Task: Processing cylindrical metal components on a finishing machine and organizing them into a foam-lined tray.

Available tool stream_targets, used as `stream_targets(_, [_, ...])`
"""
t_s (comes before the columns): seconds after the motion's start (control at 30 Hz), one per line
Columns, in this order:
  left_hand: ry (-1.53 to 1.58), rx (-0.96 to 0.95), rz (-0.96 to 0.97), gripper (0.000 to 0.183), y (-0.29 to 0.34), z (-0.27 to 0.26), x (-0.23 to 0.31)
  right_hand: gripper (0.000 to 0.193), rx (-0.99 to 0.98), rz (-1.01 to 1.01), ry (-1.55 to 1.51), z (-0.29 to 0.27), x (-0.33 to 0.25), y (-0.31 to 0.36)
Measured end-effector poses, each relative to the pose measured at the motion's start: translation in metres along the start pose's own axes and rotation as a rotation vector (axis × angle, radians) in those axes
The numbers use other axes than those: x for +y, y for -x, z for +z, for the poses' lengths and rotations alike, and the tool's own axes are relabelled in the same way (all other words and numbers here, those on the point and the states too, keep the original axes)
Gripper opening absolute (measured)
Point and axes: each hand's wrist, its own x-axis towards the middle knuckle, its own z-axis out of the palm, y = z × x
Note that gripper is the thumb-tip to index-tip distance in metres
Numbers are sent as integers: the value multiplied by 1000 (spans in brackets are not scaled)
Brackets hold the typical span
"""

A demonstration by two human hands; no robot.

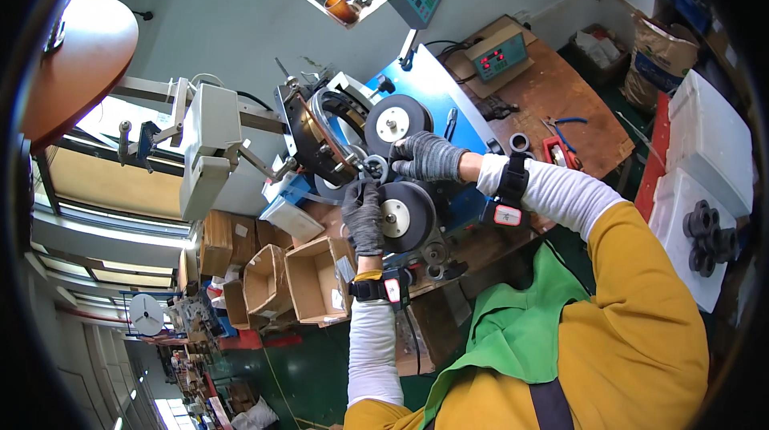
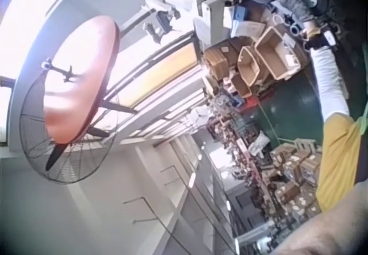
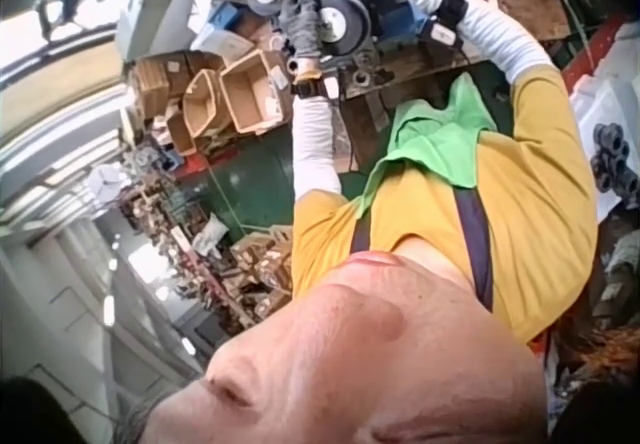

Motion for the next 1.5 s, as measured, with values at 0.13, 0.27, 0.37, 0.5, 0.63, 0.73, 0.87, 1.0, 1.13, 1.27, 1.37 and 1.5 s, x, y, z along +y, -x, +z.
stream_targets(0.13, [56, -2, 5, 12, 1, 3, 4, 20, -5, 28, 0, -3, 4, 4])
stream_targets(0.27, [132, -37, -79, 11, 5, 2, 5, 20, -19, 50, -2, -5, 5, 5])
stream_targets(0.37, [121, -51, -68, 11, 0, 0, 2, 19, -37, 56, -20, -4, 2, 5])
stream_targets(0.5, [208, -26, -176, 11, -1, 4, 11, 20, -38, 73, -45, -3, -1, 5])
stream_targets(0.63, [249, 42, -170, 12, -4, 8, 20, 22, -12, 43, 40, -2, 1, -11])
stream_targets(0.73, [276, 105, -166, 11, -8, 11, 17, 26, 1, 55, 96, 1, -4, -36])
stream_targets(0.87, [263, 189, -175, 10, -12, 20, 9, 24, -174, 223, 4, -4, -7, -77])
stream_targets(1.0, [140, 267, -14, 13, -21, 18, -17, 11, -358, -472, 412, 32, 55, -127])
stream_targets(1.13, [90, 245, -43, 15, -20, 26, -3, 9, -578, -116, 44, 49, 91, -142])
stream_targets(1.27, [295, 161, -152, 14, -8, 8, 0, 14, -324, 312, 15, 35, 20, -119])
stream_targets(1.37, [318, 322, -57, 13, 30, 8, 18, 18, 53, 200, -12, 18, -11, -86])
stream_targets(1.5, [270, 83, 42, 13, 125, 18, 51, 15, 236, -28, 322, 23, 0, -74])
